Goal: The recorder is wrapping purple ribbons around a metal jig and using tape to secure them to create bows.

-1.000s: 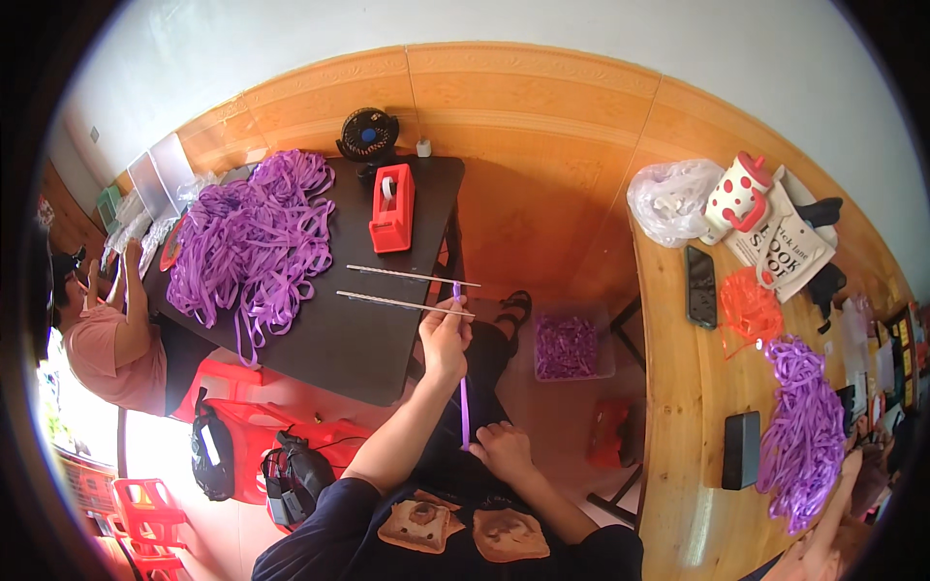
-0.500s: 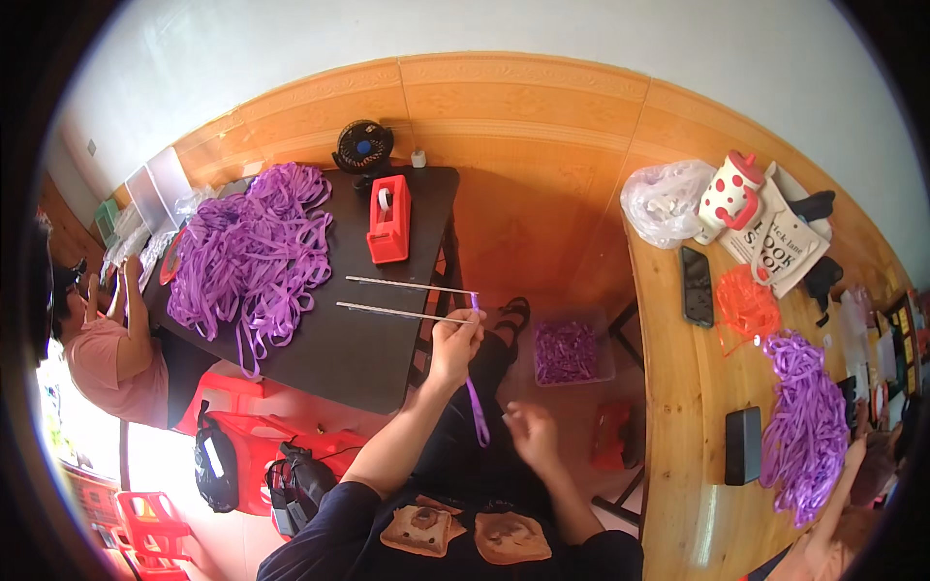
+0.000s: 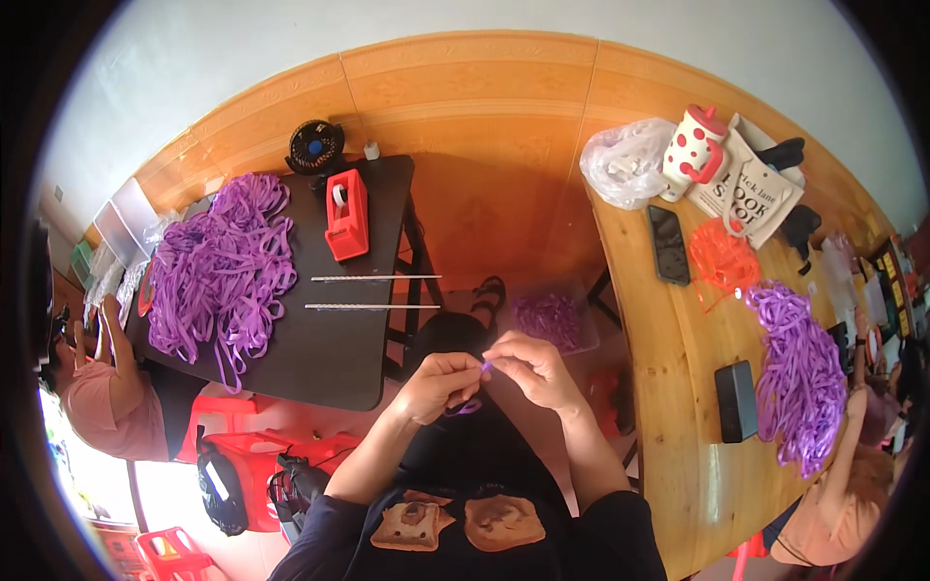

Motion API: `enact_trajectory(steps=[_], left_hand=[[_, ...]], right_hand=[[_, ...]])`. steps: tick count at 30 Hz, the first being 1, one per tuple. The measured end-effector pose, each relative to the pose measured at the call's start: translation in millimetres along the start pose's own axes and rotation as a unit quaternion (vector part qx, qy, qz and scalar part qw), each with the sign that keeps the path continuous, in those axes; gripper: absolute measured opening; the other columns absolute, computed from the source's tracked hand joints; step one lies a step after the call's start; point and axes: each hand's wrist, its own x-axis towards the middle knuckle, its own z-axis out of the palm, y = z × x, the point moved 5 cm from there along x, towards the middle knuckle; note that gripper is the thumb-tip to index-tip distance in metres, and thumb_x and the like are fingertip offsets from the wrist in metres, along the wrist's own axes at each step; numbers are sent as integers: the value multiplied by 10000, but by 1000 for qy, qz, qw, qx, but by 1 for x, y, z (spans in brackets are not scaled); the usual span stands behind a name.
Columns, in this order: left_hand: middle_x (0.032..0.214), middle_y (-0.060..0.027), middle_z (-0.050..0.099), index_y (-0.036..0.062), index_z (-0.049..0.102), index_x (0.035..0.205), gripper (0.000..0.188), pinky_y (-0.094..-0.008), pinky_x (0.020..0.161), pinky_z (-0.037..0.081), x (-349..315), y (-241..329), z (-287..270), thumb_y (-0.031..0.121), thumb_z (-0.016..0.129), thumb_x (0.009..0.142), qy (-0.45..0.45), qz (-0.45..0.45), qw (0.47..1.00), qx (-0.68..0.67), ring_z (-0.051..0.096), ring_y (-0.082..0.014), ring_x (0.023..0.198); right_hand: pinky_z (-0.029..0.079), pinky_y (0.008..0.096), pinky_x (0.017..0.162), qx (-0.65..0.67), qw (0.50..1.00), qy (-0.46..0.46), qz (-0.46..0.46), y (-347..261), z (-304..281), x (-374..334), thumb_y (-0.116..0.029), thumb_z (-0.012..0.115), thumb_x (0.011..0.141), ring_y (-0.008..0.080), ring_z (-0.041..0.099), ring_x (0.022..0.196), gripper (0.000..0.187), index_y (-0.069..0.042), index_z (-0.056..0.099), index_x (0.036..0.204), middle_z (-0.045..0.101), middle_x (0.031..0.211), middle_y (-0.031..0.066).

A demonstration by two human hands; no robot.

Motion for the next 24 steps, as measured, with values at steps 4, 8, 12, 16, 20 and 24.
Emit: enact_trajectory(steps=[4,8,12,16,20,24], left_hand=[[654,-7,564,-8,624,982,179,-168,457,325,-11,-4,-2,138,523,956,-1,-3,1000,27,459,-39,512],[794,-50,637,-15,632,1039,184,-199,566,419,-22,4,9,108,530,947,45,43,996,71,566,-87,649],[893,-67,644,-26,634,1040,176,-233,655,449,-33,26,11,84,554,929,83,329,856,390,585,-112,755],[906,-73,637,-38,641,977,144,-248,675,453,-44,37,15,71,568,918,60,287,899,327,567,-109,766],[782,-36,616,-32,660,933,142,-243,655,446,-43,22,8,67,559,923,2,134,985,110,549,-95,711],[715,-14,598,-26,665,925,145,-216,623,429,-48,19,6,76,562,925,-32,99,992,70,534,-74,673]], right_hand=[[461,242,670,77,996,41,27,-2,15,-6,73,610,819,140,592,745,130,22,641,934,611,824,73],[452,253,662,14,998,64,-4,-14,14,-7,81,631,787,164,585,740,147,22,645,921,604,821,83],[448,274,659,-63,995,51,-52,-32,14,-4,81,649,751,196,577,742,188,14,651,926,596,819,91],[442,285,644,-77,994,46,-59,-47,18,-4,74,655,744,202,567,735,189,5,654,920,593,812,89],[444,298,633,-106,986,16,-124,-62,26,-3,77,648,734,213,556,719,210,-8,651,926,586,806,82],[447,306,610,-125,979,4,-162,-71,34,-5,84,647,709,223,547,703,263,-17,643,951,580,801,80]])
